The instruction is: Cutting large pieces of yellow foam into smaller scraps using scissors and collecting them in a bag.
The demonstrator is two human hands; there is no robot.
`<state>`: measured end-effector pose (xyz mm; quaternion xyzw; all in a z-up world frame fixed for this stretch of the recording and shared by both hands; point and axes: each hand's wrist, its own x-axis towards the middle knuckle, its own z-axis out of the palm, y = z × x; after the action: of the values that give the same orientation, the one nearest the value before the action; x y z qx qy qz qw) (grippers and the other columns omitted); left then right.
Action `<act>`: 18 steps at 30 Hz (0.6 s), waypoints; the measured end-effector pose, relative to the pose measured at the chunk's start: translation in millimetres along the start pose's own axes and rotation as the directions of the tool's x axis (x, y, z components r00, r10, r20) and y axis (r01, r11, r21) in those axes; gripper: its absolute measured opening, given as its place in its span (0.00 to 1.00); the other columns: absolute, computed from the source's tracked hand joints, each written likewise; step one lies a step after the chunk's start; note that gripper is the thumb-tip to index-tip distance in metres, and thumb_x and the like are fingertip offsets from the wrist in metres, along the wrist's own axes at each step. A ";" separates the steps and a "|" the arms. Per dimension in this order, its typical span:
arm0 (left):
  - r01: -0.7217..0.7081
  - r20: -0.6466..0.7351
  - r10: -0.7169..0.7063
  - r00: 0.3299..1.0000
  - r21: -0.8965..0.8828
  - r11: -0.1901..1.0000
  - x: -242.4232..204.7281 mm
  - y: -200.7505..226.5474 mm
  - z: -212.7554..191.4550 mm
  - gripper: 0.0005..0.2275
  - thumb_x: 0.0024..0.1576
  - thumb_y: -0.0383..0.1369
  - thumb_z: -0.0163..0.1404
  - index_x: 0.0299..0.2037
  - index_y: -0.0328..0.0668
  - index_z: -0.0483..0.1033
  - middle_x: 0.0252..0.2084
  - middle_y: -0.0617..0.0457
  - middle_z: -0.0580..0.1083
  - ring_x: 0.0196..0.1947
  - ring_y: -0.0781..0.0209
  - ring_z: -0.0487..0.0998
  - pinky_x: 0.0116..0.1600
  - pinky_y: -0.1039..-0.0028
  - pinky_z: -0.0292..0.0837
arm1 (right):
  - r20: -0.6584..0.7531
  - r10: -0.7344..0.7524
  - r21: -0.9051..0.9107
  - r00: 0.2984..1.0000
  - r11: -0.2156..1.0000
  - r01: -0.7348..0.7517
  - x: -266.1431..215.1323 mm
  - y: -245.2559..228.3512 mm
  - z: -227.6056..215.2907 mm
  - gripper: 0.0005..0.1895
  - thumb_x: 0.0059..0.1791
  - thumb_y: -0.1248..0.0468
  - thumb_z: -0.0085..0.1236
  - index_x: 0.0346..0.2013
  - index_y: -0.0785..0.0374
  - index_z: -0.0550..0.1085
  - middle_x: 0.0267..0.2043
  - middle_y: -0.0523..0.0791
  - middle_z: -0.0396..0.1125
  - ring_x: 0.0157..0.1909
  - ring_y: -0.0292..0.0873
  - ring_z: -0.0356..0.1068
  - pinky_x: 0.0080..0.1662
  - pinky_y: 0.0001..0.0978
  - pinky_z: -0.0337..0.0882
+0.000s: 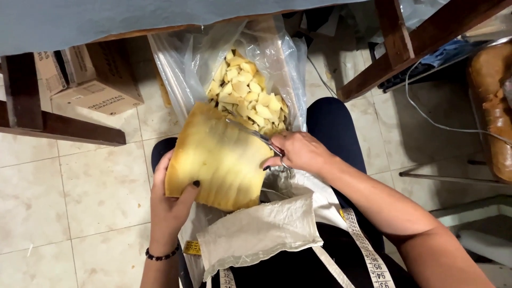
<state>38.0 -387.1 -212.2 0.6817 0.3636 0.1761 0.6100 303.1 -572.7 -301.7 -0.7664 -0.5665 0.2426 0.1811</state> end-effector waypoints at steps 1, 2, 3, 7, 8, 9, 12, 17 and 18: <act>0.001 0.001 -0.001 1.000 0.000 1.000 0.6 -1.0 1.1 0.31 0.51 0.32 0.53 0.68 0.39 0.60 0.64 0.48 0.66 0.61 0.56 0.71 0.57 0.68 0.74 | 0.001 0.001 0.001 1.000 1.000 -0.001 -0.6 2.5 3.9 0.33 0.41 0.35 0.62 0.29 0.62 0.65 0.23 0.44 0.61 0.22 0.44 0.60 0.27 0.41 0.66; 0.000 -0.008 0.000 1.000 -0.027 1.000 1.1 -1.8 1.9 0.31 0.50 0.30 0.53 0.67 0.39 0.61 0.64 0.48 0.67 0.60 0.57 0.71 0.57 0.69 0.74 | -0.016 -0.004 0.027 1.000 1.000 0.004 -1.2 4.6 7.8 0.31 0.43 0.38 0.63 0.27 0.61 0.63 0.22 0.43 0.60 0.22 0.43 0.59 0.27 0.40 0.65; -0.004 -0.019 0.003 1.000 -0.055 0.998 2.1 -2.8 3.0 0.31 0.49 0.29 0.53 0.67 0.38 0.61 0.63 0.48 0.67 0.59 0.57 0.72 0.56 0.69 0.74 | -0.034 -0.011 0.050 0.999 0.999 0.012 -0.7 7.3 10.7 0.29 0.44 0.40 0.63 0.26 0.60 0.61 0.21 0.43 0.59 0.23 0.41 0.58 0.28 0.40 0.64; 0.058 -0.035 -0.059 0.998 -0.036 0.998 1.7 2.7 3.7 0.32 0.50 0.32 0.54 0.68 0.40 0.60 0.65 0.49 0.65 0.61 0.57 0.71 0.57 0.68 0.75 | 0.065 0.034 0.202 0.997 0.978 -0.046 1.2 10.1 -3.7 0.22 0.44 0.47 0.66 0.27 0.59 0.67 0.24 0.40 0.64 0.27 0.37 0.62 0.32 0.32 0.66; 0.061 -0.045 -0.064 0.997 -0.061 0.996 1.6 3.5 3.0 0.32 0.49 0.30 0.54 0.68 0.40 0.61 0.63 0.50 0.67 0.59 0.58 0.72 0.56 0.70 0.74 | 0.118 0.011 0.171 0.993 0.985 -0.032 2.3 15.5 -7.6 0.24 0.45 0.42 0.60 0.30 0.59 0.67 0.25 0.41 0.64 0.27 0.39 0.64 0.32 0.34 0.68; 0.067 -0.055 -0.071 0.996 -0.085 0.994 0.8 3.9 2.0 0.32 0.48 0.29 0.54 0.67 0.40 0.62 0.62 0.50 0.68 0.57 0.59 0.72 0.55 0.71 0.74 | 0.175 -0.009 0.142 0.985 0.990 -0.016 2.9 20.6 -10.9 0.27 0.46 0.37 0.54 0.34 0.59 0.68 0.26 0.42 0.64 0.28 0.42 0.66 0.33 0.36 0.70; 0.107 -0.054 -0.114 0.992 -0.107 0.988 -1.4 5.3 1.1 0.32 0.49 0.30 0.54 0.67 0.42 0.61 0.63 0.49 0.68 0.58 0.57 0.72 0.55 0.69 0.75 | 0.420 0.182 -0.014 0.889 0.981 -0.194 0.7 9.8 -40.8 0.43 0.42 0.25 0.39 0.49 0.58 0.64 0.45 0.46 0.62 0.43 0.44 0.64 0.45 0.39 0.71; 0.133 -0.073 -0.143 0.987 -0.130 0.983 -0.1 3.1 0.0 0.32 0.48 0.28 0.53 0.67 0.40 0.61 0.60 0.49 0.69 0.56 0.58 0.73 0.54 0.69 0.74 | 0.371 0.051 -0.127 0.927 0.992 -0.003 -5.7 12.6 -36.7 0.39 0.42 0.28 0.53 0.50 0.55 0.67 0.49 0.45 0.65 0.47 0.49 0.68 0.49 0.47 0.65; 0.123 -0.071 -0.133 0.989 -0.131 0.984 0.2 -0.1 -0.2 0.32 0.48 0.28 0.53 0.67 0.41 0.62 0.61 0.49 0.69 0.56 0.58 0.72 0.55 0.69 0.74 | 0.388 0.079 -0.179 0.918 0.984 -0.010 -5.9 4.7 -39.4 0.44 0.40 0.26 0.54 0.56 0.55 0.67 0.54 0.45 0.65 0.53 0.50 0.68 0.56 0.49 0.62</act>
<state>38.0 -386.8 -212.3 0.6094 0.4189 0.1863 0.6468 328.0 -579.9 -271.2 -0.7276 -0.5926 0.3455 -0.0093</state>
